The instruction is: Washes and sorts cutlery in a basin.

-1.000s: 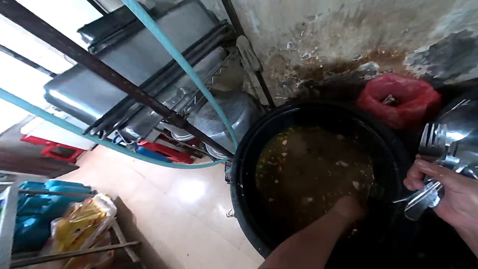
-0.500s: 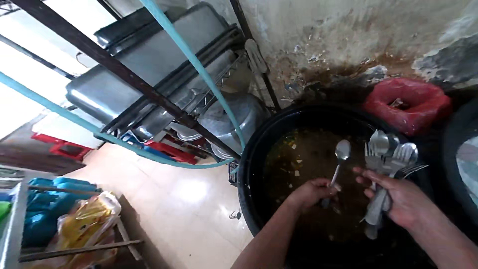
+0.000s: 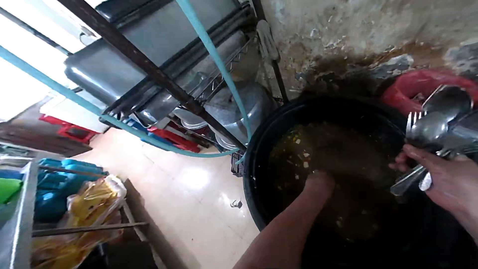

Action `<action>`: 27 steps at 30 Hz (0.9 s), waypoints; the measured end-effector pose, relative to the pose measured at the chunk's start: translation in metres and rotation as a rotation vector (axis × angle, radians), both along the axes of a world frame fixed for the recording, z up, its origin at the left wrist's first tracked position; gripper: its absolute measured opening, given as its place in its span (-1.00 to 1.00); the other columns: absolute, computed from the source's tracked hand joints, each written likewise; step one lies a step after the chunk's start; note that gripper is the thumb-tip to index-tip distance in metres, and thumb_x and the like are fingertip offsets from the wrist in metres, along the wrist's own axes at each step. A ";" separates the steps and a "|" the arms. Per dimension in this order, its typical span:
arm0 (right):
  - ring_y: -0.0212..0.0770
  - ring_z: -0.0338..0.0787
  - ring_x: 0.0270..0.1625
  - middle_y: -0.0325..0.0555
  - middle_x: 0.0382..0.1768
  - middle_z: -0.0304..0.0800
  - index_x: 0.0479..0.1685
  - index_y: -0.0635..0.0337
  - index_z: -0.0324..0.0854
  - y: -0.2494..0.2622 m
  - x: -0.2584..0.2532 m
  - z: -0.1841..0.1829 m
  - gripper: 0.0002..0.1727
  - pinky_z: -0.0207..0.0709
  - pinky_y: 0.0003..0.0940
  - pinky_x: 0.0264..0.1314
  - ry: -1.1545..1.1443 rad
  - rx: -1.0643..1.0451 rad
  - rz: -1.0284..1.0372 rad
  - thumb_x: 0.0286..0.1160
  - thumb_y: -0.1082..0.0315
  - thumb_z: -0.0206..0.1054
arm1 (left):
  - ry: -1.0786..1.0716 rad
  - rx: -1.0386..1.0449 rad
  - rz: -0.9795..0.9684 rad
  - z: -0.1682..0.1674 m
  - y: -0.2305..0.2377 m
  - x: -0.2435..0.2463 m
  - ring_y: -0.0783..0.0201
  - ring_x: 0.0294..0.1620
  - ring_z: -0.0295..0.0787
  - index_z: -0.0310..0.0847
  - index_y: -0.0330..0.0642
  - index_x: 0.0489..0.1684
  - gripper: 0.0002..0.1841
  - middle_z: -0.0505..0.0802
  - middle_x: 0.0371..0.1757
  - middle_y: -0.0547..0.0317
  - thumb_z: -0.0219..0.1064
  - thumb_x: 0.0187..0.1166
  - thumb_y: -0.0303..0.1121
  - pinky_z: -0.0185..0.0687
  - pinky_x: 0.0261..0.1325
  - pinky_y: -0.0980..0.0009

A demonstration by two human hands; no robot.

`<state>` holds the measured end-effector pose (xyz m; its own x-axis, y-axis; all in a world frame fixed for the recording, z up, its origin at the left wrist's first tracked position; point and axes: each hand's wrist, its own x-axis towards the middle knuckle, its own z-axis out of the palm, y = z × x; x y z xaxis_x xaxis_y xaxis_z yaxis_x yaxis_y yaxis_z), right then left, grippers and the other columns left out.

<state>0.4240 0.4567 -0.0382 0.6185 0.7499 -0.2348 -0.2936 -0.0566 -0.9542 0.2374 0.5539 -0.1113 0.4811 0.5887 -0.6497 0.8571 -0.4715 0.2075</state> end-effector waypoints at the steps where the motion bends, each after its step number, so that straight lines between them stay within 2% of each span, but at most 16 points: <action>1: -0.37 0.71 -0.57 -0.27 -0.51 0.72 -0.03 0.13 0.59 -0.004 0.003 -0.002 -0.92 0.73 -0.43 -0.46 -0.017 0.002 -0.014 0.66 0.47 0.24 | 0.048 -0.021 0.074 -0.006 -0.004 0.011 -0.24 0.53 0.58 0.54 -0.28 0.50 -0.46 0.61 0.55 -0.25 0.11 0.81 -0.02 0.60 0.39 -0.22; 2: -0.38 0.64 -0.62 -0.28 -0.55 0.67 -0.08 0.10 0.59 -0.009 0.005 -0.005 -0.92 0.67 -0.46 -0.53 -0.014 0.012 -0.023 0.65 0.47 0.23 | 0.062 -0.038 0.122 -0.013 -0.010 0.020 -0.25 0.54 0.57 0.53 -0.31 0.52 -0.39 0.58 0.57 -0.28 0.08 0.80 0.07 0.58 0.41 -0.23; 4: -0.39 0.58 -0.67 -0.29 -0.60 0.63 -0.16 0.08 0.59 -0.018 0.009 -0.012 -0.91 0.61 -0.49 -0.58 0.002 0.036 -0.033 0.62 0.48 0.22 | 0.036 -0.091 0.143 -0.019 -0.027 0.033 -0.23 0.56 0.55 0.51 -0.30 0.53 -0.36 0.56 0.60 -0.26 0.09 0.77 0.10 0.53 0.45 -0.25; 6: -0.38 0.59 -0.69 -0.28 -0.64 0.63 -0.21 0.09 0.60 -0.026 0.010 -0.016 -0.89 0.62 -0.49 -0.59 0.016 0.028 -0.041 0.61 0.49 0.21 | 0.016 -0.182 0.107 -0.017 -0.047 0.041 -0.25 0.51 0.59 0.58 -0.28 0.46 -0.44 0.62 0.56 -0.24 0.10 0.79 0.03 0.53 0.41 -0.30; 9: -0.35 0.60 -0.69 -0.26 -0.65 0.64 -0.24 0.11 0.62 -0.036 0.012 -0.020 -0.89 0.62 -0.47 -0.59 0.046 0.026 -0.048 0.59 0.49 0.21 | -0.054 -0.299 -0.010 -0.037 -0.077 0.050 -0.28 0.42 0.67 0.57 -0.18 0.49 -0.51 0.72 0.45 -0.22 0.11 0.80 -0.03 0.56 0.35 -0.38; 11: -0.35 0.61 -0.68 -0.26 -0.64 0.64 -0.24 0.10 0.63 -0.041 0.014 -0.019 -0.87 0.64 -0.46 -0.57 0.074 0.060 -0.045 0.60 0.49 0.20 | -0.091 -0.366 -0.050 -0.046 -0.089 0.055 -0.27 0.50 0.61 0.56 -0.21 0.51 -0.51 0.70 0.47 -0.23 0.10 0.82 -0.07 0.45 0.46 -0.38; 14: -0.34 0.63 -0.67 -0.25 -0.64 0.66 -0.22 0.09 0.62 -0.046 0.019 -0.018 -0.86 0.65 -0.44 -0.57 0.103 0.115 -0.041 0.59 0.48 0.17 | -0.036 -0.432 -0.053 -0.045 -0.077 0.054 -0.25 0.57 0.55 0.52 -0.30 0.54 -0.46 0.65 0.52 -0.30 0.16 0.79 -0.07 0.38 0.58 -0.28; 15: -0.33 0.64 -0.66 -0.24 -0.63 0.67 -0.20 0.09 0.62 -0.047 0.021 -0.018 -0.86 0.66 -0.43 -0.56 0.119 0.124 -0.045 0.60 0.48 0.17 | -0.012 -0.457 -0.044 -0.037 -0.071 0.050 -0.24 0.50 0.60 0.52 -0.31 0.53 -0.45 0.67 0.48 -0.32 0.19 0.78 -0.06 0.43 0.52 -0.27; 17: -0.30 0.67 -0.63 -0.22 -0.60 0.69 -0.07 0.11 0.61 -0.050 0.025 -0.018 -0.85 0.69 -0.40 -0.52 0.153 0.131 -0.053 0.62 0.49 0.15 | 0.003 -0.494 0.012 -0.013 -0.060 0.040 -0.19 0.24 0.74 0.59 -0.29 0.42 -0.49 0.76 0.28 -0.30 0.23 0.73 -0.06 0.58 0.30 -0.24; 20: -0.20 0.82 -0.56 -0.13 -0.52 0.82 0.10 0.18 0.55 -0.055 0.029 -0.018 -0.81 0.81 -0.30 -0.45 0.186 0.092 -0.038 0.68 0.50 0.10 | -0.022 -0.444 0.075 0.025 -0.040 0.017 -0.18 0.35 0.70 0.63 -0.21 0.43 -0.54 0.76 0.32 -0.26 0.23 0.74 -0.09 0.51 0.42 -0.25; 23: -0.09 0.90 -0.47 0.01 -0.43 0.89 0.04 0.29 0.56 -0.052 0.023 -0.015 -0.81 0.86 -0.23 -0.34 0.209 0.067 0.025 0.63 0.57 0.08 | -0.107 -0.234 0.125 0.053 -0.023 -0.008 -0.11 0.34 0.71 0.76 -0.17 0.22 -0.63 0.79 0.29 -0.13 0.30 0.64 -0.14 0.57 0.39 -0.23; 25: -0.05 0.94 -0.37 0.09 -0.36 0.92 0.01 0.39 0.57 -0.044 0.013 -0.011 -0.83 0.87 -0.23 -0.21 0.217 0.029 0.080 0.62 0.63 0.11 | -0.177 -0.204 0.120 0.082 -0.012 -0.018 -0.04 0.26 0.73 0.78 -0.21 0.05 -0.71 0.78 0.24 -0.10 0.31 0.61 -0.20 0.60 0.31 -0.16; 27: -0.09 0.93 -0.25 0.07 -0.25 0.93 0.00 0.40 0.62 -0.032 -0.002 -0.011 -0.83 0.83 -0.26 -0.09 0.162 -0.020 0.137 0.56 0.66 0.19 | -0.195 -0.216 0.106 0.114 -0.007 -0.020 0.02 0.08 0.74 0.76 -0.24 -0.05 -0.75 0.80 0.07 -0.07 0.29 0.62 -0.24 0.61 0.15 -0.10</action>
